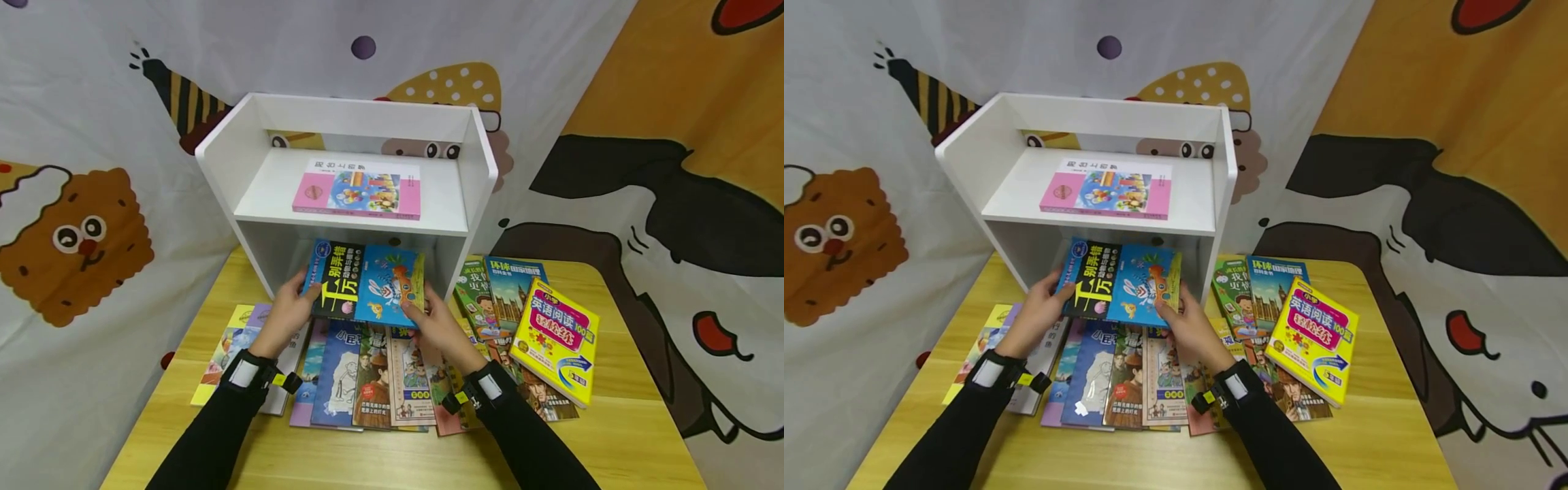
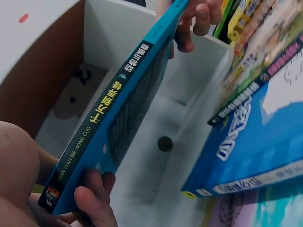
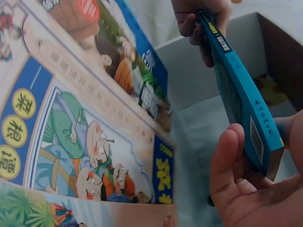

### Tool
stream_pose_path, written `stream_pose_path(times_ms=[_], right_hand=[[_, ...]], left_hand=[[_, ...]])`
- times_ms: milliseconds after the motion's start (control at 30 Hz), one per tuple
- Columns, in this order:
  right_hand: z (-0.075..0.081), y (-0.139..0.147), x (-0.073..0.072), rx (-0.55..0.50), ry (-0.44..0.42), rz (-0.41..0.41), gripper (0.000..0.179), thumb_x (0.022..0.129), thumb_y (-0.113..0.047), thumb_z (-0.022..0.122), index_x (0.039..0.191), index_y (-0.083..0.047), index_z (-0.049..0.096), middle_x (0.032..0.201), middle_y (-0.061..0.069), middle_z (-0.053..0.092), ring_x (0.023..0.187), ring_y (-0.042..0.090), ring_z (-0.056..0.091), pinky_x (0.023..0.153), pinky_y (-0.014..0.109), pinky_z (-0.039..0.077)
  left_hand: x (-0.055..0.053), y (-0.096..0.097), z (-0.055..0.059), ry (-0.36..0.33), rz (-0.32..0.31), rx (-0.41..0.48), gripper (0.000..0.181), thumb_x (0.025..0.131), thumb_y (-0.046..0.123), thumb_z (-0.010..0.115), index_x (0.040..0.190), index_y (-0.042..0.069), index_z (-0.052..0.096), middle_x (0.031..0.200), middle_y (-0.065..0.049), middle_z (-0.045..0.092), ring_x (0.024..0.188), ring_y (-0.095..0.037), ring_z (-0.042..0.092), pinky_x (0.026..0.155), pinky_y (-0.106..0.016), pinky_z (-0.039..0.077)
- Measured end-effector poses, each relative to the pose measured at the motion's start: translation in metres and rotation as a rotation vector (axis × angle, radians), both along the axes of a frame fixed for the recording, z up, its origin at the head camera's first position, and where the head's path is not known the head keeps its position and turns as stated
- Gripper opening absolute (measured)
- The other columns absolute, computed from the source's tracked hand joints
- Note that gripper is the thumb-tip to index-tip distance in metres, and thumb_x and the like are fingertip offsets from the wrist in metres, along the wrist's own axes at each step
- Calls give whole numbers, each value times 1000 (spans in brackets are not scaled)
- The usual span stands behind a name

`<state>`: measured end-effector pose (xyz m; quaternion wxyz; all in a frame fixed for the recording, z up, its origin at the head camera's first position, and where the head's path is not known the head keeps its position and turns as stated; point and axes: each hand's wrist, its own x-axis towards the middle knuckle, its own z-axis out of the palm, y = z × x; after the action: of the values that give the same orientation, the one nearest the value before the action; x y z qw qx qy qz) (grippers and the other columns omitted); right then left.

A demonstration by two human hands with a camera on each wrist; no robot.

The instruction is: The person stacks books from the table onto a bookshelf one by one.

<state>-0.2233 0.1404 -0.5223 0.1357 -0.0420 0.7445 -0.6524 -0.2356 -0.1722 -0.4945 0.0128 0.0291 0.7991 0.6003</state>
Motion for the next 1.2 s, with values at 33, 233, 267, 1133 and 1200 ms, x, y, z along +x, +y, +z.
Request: stream_pose_path(times_ms=[33,233,267,1133,1200], right_hand=[[-3,0,-3,5,-10,6,87,95,-45,60,154,-36,-2,135,15,49,72,52,58,64,61,50],[-13,-3,-11,77,-56,87,93,87,-49,68,155,-38,5,84,17,62,55,39,53,51,49,48],[-14,-3,-11,82,-55,112,94,87,-49,69,155,-38,5,78,19,61,52,35,50,49,47,46],[-23,-1,-8,330,-24,55,85,74,-54,80,146,-27,43,143,-2,45,131,27,42,99,51,40],[-23,-2,-6,378,-1,34,82,75,-53,79,144,-25,46,142,1,47,129,30,44,97,52,42]], left_hand=[[-2,-1,-2,-8,0,12,55,104,30,47,154,18,27,134,-13,52,63,-23,55,61,-53,49],[-12,-1,-19,-43,44,-46,50,103,27,47,150,13,37,123,-17,58,91,-36,60,76,-50,50],[-13,-1,-21,-51,49,-62,50,103,27,47,150,12,38,125,-17,57,97,-36,59,81,-50,49],[-5,-23,-30,-268,-168,-279,113,73,51,82,155,8,17,147,-18,38,132,-38,37,103,-54,35],[-5,-22,-30,-247,-180,-345,114,73,52,81,155,6,16,149,-20,34,134,-40,34,104,-55,34]])
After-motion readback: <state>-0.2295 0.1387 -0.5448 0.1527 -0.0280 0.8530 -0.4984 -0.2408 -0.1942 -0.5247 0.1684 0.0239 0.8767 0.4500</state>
